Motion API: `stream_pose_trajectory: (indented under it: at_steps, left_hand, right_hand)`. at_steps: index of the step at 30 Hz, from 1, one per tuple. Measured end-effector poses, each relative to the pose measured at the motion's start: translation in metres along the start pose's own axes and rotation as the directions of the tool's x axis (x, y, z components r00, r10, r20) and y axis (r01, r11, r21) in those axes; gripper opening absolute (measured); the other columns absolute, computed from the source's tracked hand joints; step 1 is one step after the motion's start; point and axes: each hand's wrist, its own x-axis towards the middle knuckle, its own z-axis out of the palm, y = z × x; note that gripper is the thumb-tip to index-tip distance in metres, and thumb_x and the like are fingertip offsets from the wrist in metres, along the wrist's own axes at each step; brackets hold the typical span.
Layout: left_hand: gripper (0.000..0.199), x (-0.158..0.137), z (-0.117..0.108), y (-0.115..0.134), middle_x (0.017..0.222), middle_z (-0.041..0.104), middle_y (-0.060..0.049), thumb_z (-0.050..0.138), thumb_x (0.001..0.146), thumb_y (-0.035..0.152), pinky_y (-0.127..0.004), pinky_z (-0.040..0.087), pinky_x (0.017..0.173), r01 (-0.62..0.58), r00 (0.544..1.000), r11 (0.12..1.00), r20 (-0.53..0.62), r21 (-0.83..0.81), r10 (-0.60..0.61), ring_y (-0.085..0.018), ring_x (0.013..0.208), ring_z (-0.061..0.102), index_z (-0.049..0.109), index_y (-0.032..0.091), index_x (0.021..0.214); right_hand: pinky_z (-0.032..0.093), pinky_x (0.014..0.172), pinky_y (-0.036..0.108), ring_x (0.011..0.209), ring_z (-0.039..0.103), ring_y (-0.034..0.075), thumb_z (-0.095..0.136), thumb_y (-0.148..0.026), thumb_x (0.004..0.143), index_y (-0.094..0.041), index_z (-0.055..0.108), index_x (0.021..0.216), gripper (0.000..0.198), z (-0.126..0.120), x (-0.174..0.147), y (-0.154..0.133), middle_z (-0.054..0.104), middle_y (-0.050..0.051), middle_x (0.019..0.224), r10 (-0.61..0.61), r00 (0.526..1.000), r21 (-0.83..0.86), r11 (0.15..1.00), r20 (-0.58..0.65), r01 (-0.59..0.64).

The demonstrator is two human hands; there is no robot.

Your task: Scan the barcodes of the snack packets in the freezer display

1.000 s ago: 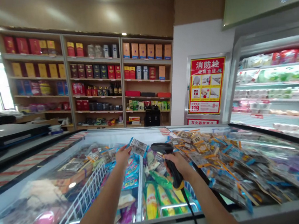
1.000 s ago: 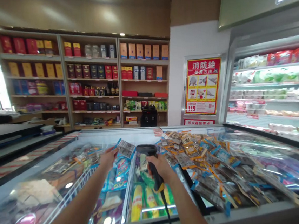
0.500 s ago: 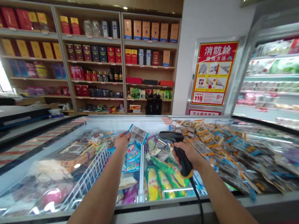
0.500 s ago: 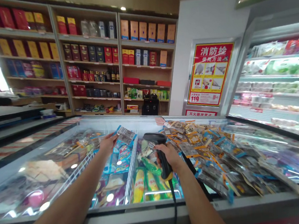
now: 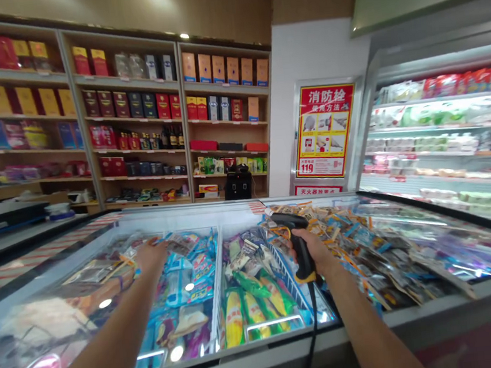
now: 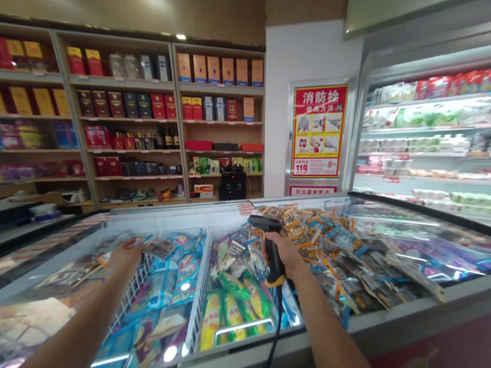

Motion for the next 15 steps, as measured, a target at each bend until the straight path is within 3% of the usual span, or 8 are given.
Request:
stream_pose_trajectory:
  at_steps: [3, 5, 8, 11, 12, 13, 15]
  left_hand:
    - [0.043, -0.009, -0.003, 0.018, 0.113, 0.057, -0.020, 0.054, 0.069, 0.026, -0.047, 0.039, 0.085, -0.009, 1.000, 0.980, -0.020, 0.199, 0.013, -0.036, 0.109, 0.048, 0.056, 0.009, 0.109]
    - [0.047, -0.024, 0.007, 0.037, 0.122, 0.050, -0.019, 0.052, 0.070, 0.026, -0.048, 0.035, 0.090, -0.095, 0.994, 0.970, -0.030, 0.223, 0.104, -0.035, 0.116, 0.042, 0.053, 0.012, 0.115]
    - [0.045, -0.065, 0.039, 0.071, 0.119, 0.053, -0.016, 0.050, 0.073, 0.028, -0.039, 0.037, 0.090, -0.285, 0.954, 0.946, 0.136, 0.154, 0.266, -0.029, 0.113, 0.046, 0.052, 0.013, 0.115]
    - [0.049, -0.123, 0.082, 0.106, 0.117, 0.056, -0.014, 0.053, 0.072, 0.036, -0.033, 0.037, 0.089, -0.363, 0.853, 0.931, 0.414, 0.035, 0.317, -0.025, 0.109, 0.050, 0.051, 0.014, 0.115]
    - [0.053, -0.143, 0.095, 0.115, 0.116, 0.057, -0.013, 0.054, 0.070, 0.042, -0.034, 0.037, 0.088, -0.374, 0.794, 0.927, 0.518, 0.006, 0.317, -0.025, 0.108, 0.051, 0.051, 0.016, 0.115]
    - [0.057, -0.162, 0.106, 0.124, 0.115, 0.058, -0.012, 0.056, 0.067, 0.048, -0.037, 0.036, 0.089, -0.393, 0.744, 0.919, 0.588, 0.003, 0.316, -0.027, 0.109, 0.050, 0.051, 0.019, 0.115]
    - [0.066, -0.193, 0.123, 0.136, 0.118, 0.055, -0.013, 0.061, 0.059, 0.054, -0.045, 0.029, 0.094, -0.460, 0.705, 0.887, 0.625, 0.045, 0.334, -0.031, 0.114, 0.044, 0.050, 0.020, 0.115]
  right_hand:
    - [0.038, 0.030, 0.020, 0.033, 0.046, 0.009, 0.049, -0.032, 0.072, -0.015, 0.053, 0.067, 0.019, -0.018, 0.000, -0.007, 0.055, -0.001, 0.046, -0.022, 1.000, 0.048, 0.999, -0.011, 0.023]
    - [0.038, 0.030, 0.020, 0.032, 0.045, 0.009, 0.049, -0.032, 0.072, -0.015, 0.052, 0.069, 0.017, -0.026, 0.002, -0.007, 0.054, -0.001, 0.046, -0.033, 0.999, 0.100, 0.994, -0.021, 0.035]
    - [0.039, 0.031, 0.020, 0.034, 0.047, 0.010, 0.049, -0.030, 0.072, -0.016, 0.052, 0.073, 0.014, -0.031, 0.003, -0.005, 0.054, -0.002, 0.047, -0.040, 0.999, 0.161, 0.986, -0.026, 0.044]
    - [0.040, 0.032, 0.020, 0.036, 0.048, 0.010, 0.048, -0.030, 0.073, -0.016, 0.052, 0.075, 0.014, -0.030, 0.004, -0.004, 0.055, -0.002, 0.049, -0.029, 0.999, 0.193, 0.981, -0.036, 0.036]
    - [0.040, 0.032, 0.020, 0.036, 0.048, 0.010, 0.048, -0.030, 0.073, -0.017, 0.052, 0.074, 0.014, -0.030, 0.004, -0.003, 0.055, -0.002, 0.049, -0.030, 0.998, 0.196, 0.980, -0.051, 0.039]
    - [0.040, 0.032, 0.020, 0.035, 0.047, 0.010, 0.048, -0.030, 0.073, -0.017, 0.051, 0.073, 0.014, -0.029, 0.004, -0.003, 0.054, -0.002, 0.049, -0.032, 0.997, 0.198, 0.979, -0.064, 0.044]
    - [0.039, 0.031, 0.020, 0.034, 0.046, 0.009, 0.048, -0.030, 0.073, -0.017, 0.051, 0.071, 0.014, -0.028, 0.005, -0.001, 0.053, -0.002, 0.047, -0.026, 0.997, 0.196, 0.980, -0.072, 0.039]
